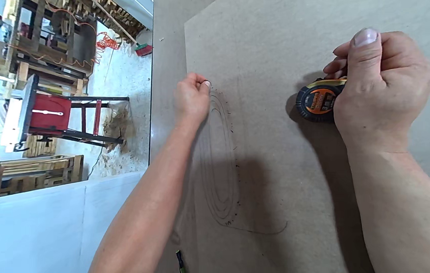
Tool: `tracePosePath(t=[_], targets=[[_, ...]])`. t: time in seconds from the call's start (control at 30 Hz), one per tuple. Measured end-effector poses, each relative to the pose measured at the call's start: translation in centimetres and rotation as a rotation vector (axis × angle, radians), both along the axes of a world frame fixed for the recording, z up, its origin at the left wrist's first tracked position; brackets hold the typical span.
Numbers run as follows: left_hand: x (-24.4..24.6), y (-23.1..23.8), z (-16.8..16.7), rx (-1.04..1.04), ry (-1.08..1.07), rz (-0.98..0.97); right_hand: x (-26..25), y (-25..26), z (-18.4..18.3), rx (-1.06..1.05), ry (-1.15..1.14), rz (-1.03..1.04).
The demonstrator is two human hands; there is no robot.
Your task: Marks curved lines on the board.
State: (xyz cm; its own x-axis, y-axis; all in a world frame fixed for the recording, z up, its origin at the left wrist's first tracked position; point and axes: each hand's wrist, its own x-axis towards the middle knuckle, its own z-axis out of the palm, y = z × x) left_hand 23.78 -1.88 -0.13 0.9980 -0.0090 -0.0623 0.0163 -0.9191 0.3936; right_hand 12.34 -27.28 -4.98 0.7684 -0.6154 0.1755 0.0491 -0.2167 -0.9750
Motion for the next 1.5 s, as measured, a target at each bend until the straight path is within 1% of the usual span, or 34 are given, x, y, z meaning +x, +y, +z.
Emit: tracePosePath(t=[0.1,0.23,0.4,0.47,0.53,0.6,0.67,0.87,1.03,1.1,1.2,1.27,1.33,1.4,1.5], targets=[[-0.8,1.1,0.7,-0.147,-0.064,0.085,0.0,0.0,0.0,0.0,-0.006,-0.013],[-1.4,1.9,0.0,-0.113,-0.026,0.075,-0.1,0.1,0.1,-0.002,0.006,-0.003],[-0.9,1.1,-0.9,-0.151,-0.013,0.04,0.0,0.0,0.0,-0.016,0.01,-0.009],[-0.9,0.5,-1.4,-0.116,-0.01,-0.029,0.0,0.0,-0.1,-0.015,0.015,-0.007],[-1.1,-0.4,-1.5,-0.015,0.005,-0.095,0.0,0.0,-0.1,-0.009,0.003,-0.007],[-1.5,-1.3,-1.2,0.085,0.025,-0.114,0.1,0.0,-0.1,-0.007,-0.002,-0.007],[-2.3,-1.8,-0.8,0.113,0.056,-0.123,0.0,0.0,-0.1,-0.006,-0.007,-0.006],[-6.5,-1.8,0.0,0.122,0.121,-0.207,0.1,0.0,-0.1,-0.016,-0.002,-0.002],[-10.5,-1.1,0.4,0.115,0.13,-0.27,0.2,0.0,-0.1,-0.02,0.012,-0.007],[-13.0,-0.6,0.5,0.115,0.112,-0.311,0.1,0.0,-0.1,-0.024,0.01,-0.009],[-17.6,1.2,-0.3,0.073,0.075,-0.41,0.2,-0.1,-0.2,-0.014,-0.011,-0.004],[-20.7,2.4,-0.8,0.046,0.077,-0.431,0.1,0.0,-0.2,-0.017,-0.008,0.001],[-22.0,3.1,-0.8,-0.004,0.112,-0.416,0.2,-0.1,-0.2,-0.019,-0.008,0.007],[-20.5,3.1,-0.3,-0.008,0.127,-0.389,0.3,-0.2,-0.2,-0.017,-0.015,0.007],[-15.2,0.9,0.5,0.019,-0.018,-0.397,0.4,-0.3,-0.4,-0.014,-0.024,0.021]])
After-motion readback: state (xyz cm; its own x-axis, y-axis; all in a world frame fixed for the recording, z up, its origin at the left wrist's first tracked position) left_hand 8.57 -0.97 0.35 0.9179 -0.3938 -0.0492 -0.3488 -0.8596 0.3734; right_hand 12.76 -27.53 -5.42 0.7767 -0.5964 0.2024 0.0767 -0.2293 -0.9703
